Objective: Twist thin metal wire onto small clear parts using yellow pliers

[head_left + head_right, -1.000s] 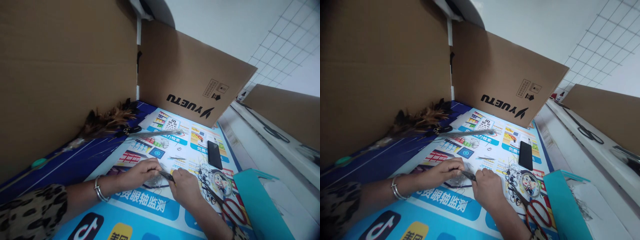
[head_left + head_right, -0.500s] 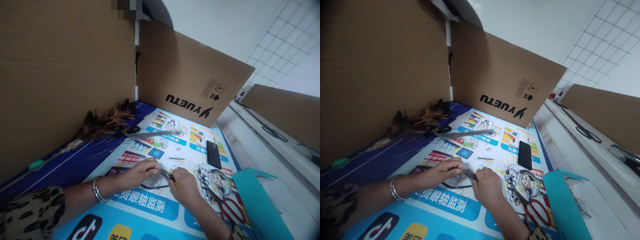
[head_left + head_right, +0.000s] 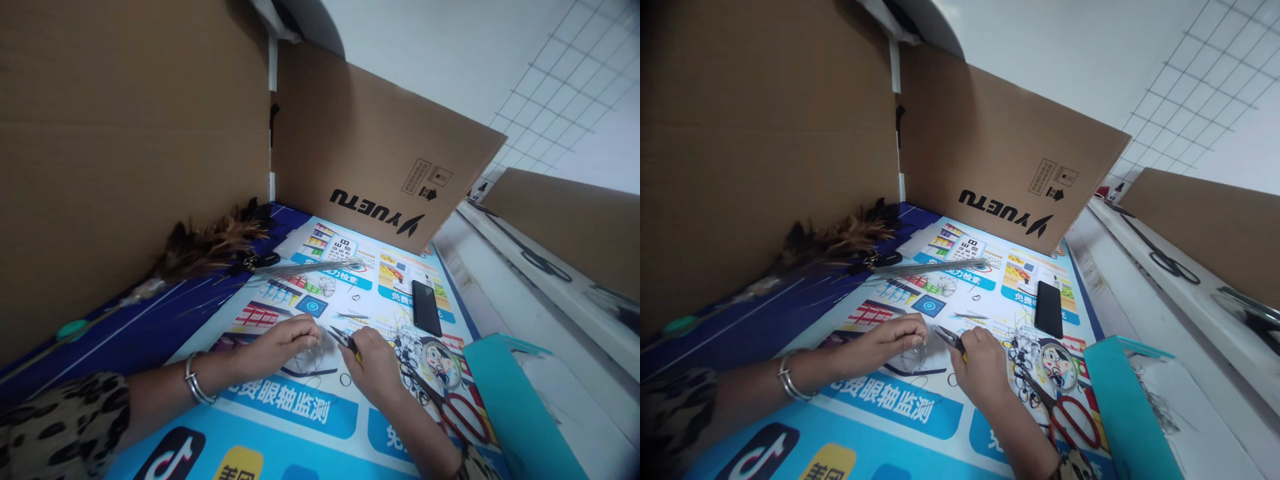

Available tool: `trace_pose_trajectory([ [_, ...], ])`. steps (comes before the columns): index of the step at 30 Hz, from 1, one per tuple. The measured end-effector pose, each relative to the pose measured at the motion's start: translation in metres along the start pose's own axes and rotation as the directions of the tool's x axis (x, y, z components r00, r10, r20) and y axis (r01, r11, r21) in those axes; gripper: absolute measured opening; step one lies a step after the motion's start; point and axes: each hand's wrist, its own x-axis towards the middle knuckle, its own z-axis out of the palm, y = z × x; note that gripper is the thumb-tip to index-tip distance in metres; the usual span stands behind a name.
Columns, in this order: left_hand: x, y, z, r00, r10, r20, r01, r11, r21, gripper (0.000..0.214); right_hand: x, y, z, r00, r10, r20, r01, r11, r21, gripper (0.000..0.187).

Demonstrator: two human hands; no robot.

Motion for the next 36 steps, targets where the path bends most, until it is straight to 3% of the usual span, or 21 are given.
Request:
trace_pose_trajectory([
  [17, -0.0024, 0.0027, 0.0003, 0.987, -0.065, 0.144, 0.089, 0.982, -0.164, 0.026, -0.001, 0.0028, 0.0018, 0.983, -0.171, 0.065, 0.166, 0.983, 0.074, 0.012],
  [36, -0.0033, 0.005, 0.0021, 0.992, -0.077, 0.099, 0.088, 0.991, -0.105, 0.027, -0.0018, -0.003, -0.0003, 0.982, -0.139, 0.129, 0.152, 0.984, -0.097, 0.015],
])
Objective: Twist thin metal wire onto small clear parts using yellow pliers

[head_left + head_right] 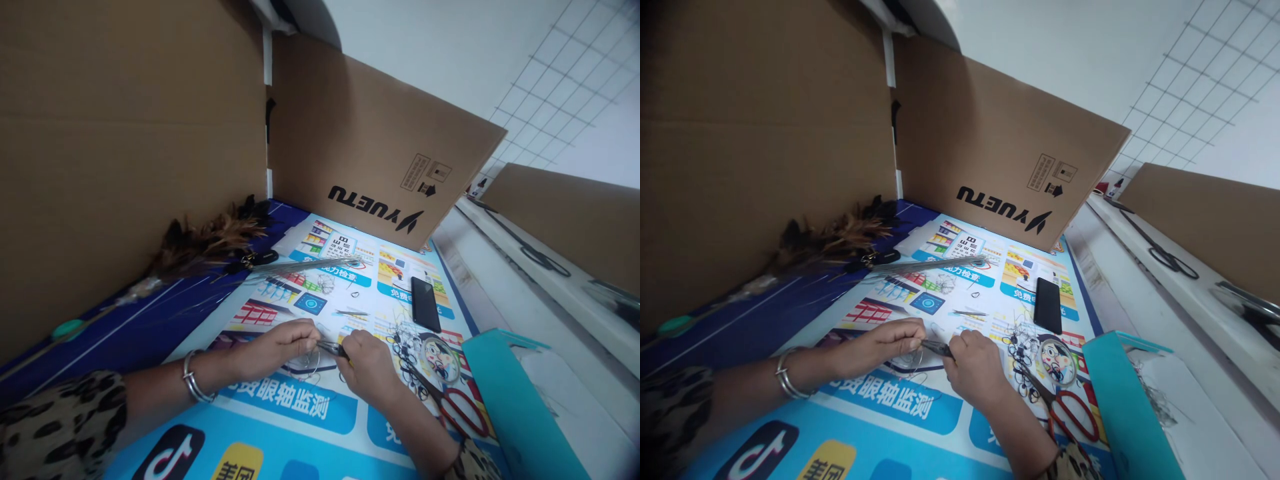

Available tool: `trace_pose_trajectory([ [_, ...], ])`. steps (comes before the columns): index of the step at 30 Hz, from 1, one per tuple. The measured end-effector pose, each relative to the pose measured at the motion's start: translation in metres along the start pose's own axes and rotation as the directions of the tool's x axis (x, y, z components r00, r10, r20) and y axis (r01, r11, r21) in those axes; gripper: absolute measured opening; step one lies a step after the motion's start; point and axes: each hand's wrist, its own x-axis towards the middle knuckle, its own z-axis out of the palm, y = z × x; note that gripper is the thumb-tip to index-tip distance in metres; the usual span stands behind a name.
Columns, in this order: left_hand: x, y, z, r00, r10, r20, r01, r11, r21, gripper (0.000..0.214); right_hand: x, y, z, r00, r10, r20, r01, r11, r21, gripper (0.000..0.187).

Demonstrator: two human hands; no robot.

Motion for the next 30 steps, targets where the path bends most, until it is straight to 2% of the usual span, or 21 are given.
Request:
trace_pose_trajectory([
  [12, -0.0008, -0.0001, 0.0, 1.0, 0.004, 0.009, -0.004, 0.999, -0.04, 0.025, 0.0, -0.0044, 0.0041, 0.999, 0.031, 0.041, -0.03, 1.0, -0.003, 0.017],
  [30, 0.0013, -0.0008, 0.0009, 0.999, 0.004, -0.052, -0.007, 0.998, -0.069, 0.027, 0.0003, -0.0077, 0.0061, 0.998, 0.06, 0.018, -0.061, 0.997, 0.05, 0.023],
])
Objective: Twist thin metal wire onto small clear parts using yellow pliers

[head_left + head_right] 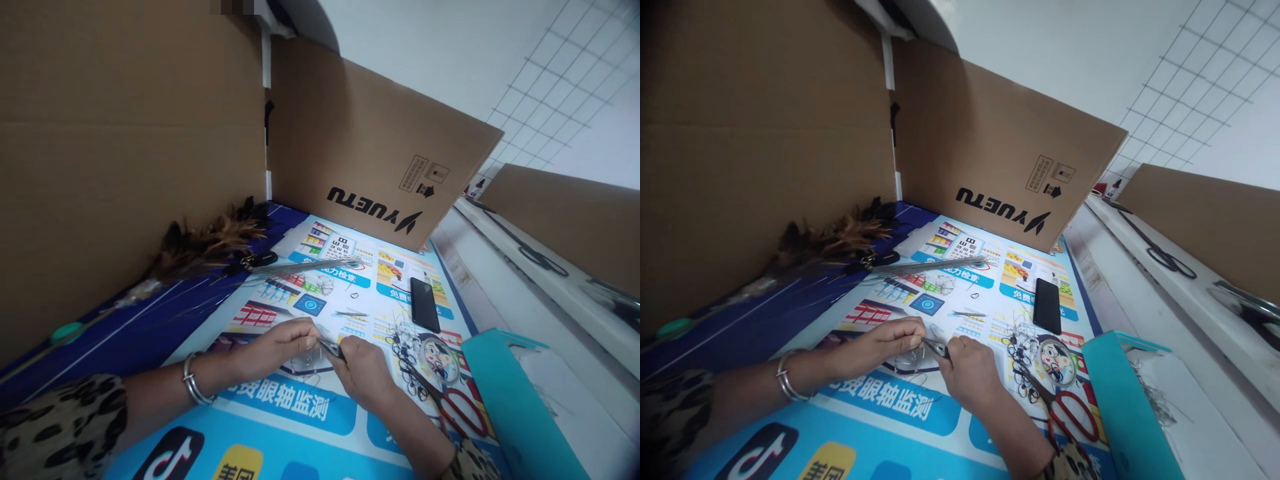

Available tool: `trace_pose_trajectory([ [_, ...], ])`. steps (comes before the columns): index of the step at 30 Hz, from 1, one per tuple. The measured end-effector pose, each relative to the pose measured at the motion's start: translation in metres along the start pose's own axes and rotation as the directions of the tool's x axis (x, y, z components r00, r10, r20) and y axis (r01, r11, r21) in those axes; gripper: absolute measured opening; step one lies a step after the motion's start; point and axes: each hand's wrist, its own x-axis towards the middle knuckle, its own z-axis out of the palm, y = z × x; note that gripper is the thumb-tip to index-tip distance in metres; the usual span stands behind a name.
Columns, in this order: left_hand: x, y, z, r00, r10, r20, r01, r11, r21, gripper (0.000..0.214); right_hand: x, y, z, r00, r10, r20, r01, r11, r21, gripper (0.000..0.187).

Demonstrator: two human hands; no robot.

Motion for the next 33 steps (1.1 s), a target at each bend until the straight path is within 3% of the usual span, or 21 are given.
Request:
trace_pose_trajectory([
  [7, 0.002, 0.0, -0.001, 0.999, -0.003, -0.033, 0.006, 0.998, 0.069, 0.024, 0.0, 0.002, -0.003, 1.0, 0.018, 0.0, -0.018, 0.999, 0.05, 0.021],
  [16, 0.002, -0.009, -0.002, 0.981, -0.017, -0.194, 0.036, 0.995, 0.096, 0.025, 0.002, 0.01, -0.009, 0.998, 0.063, -0.025, -0.059, 0.99, 0.13, 0.023],
  [33, 0.003, -0.01, -0.003, 0.991, 0.009, -0.131, 0.015, 0.983, 0.183, 0.02, 0.001, 0.01, -0.004, 0.999, 0.049, -0.013, -0.049, 0.998, 0.045, 0.021],
])
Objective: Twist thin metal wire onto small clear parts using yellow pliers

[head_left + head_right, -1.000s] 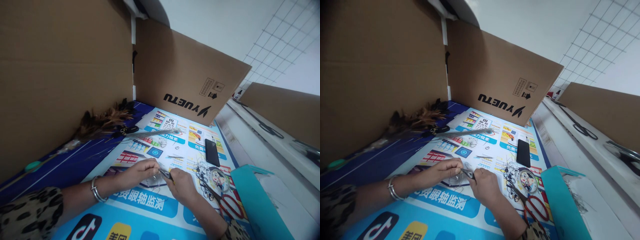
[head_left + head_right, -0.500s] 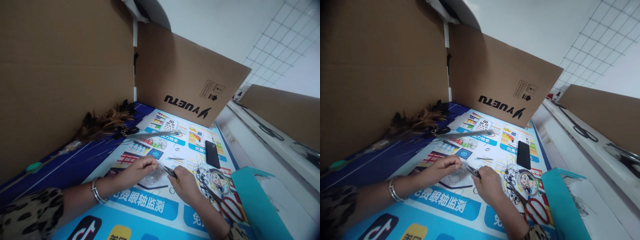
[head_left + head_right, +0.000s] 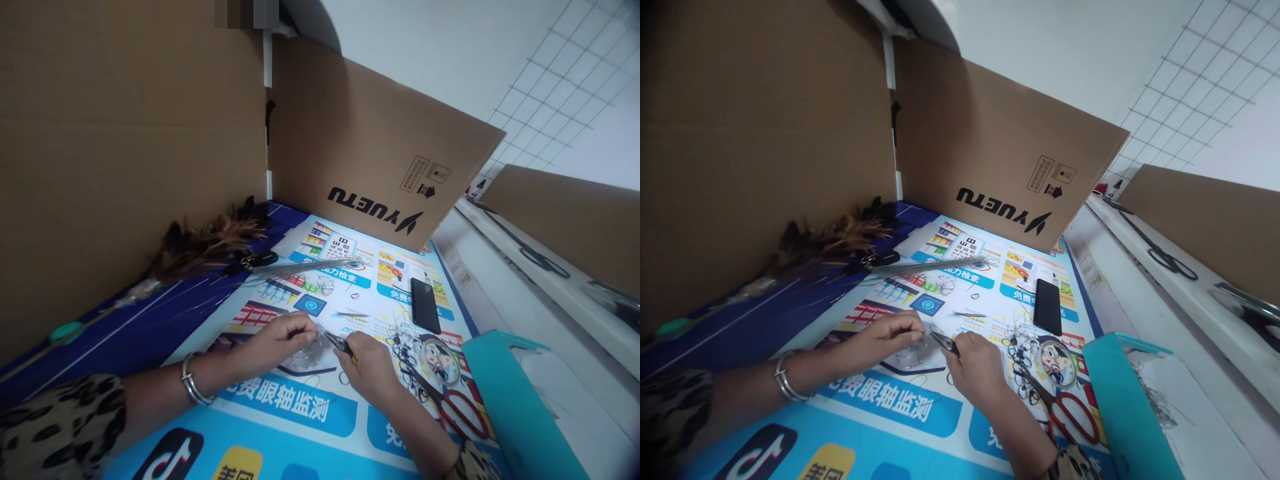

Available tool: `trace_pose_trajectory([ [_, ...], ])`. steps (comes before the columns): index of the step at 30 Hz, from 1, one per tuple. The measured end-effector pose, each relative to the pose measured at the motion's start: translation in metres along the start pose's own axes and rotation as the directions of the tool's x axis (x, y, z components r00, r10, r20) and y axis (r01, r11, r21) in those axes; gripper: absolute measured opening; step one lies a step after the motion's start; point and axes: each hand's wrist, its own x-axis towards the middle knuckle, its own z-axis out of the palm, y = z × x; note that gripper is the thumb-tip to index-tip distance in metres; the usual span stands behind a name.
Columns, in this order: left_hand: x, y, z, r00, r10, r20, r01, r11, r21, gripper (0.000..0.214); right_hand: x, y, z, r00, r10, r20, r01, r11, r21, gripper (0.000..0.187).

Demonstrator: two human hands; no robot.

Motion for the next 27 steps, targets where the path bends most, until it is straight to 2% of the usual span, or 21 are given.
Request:
trace_pose_trajectory([
  [12, -0.0018, 0.003, 0.0024, 0.999, -0.029, 0.015, 0.028, 1.0, 0.007, 0.004, -0.0004, -0.0045, -0.0005, 0.999, 0.021, 0.036, -0.021, 1.0, -0.013, 0.023],
  [27, -0.0031, 0.003, 0.0057, 1.0, -0.02, -0.001, 0.02, 1.0, 0.01, 0.008, -0.0009, -0.008, 0.0017, 1.0, 0.008, 0.024, -0.009, 0.999, 0.04, 0.024],
])
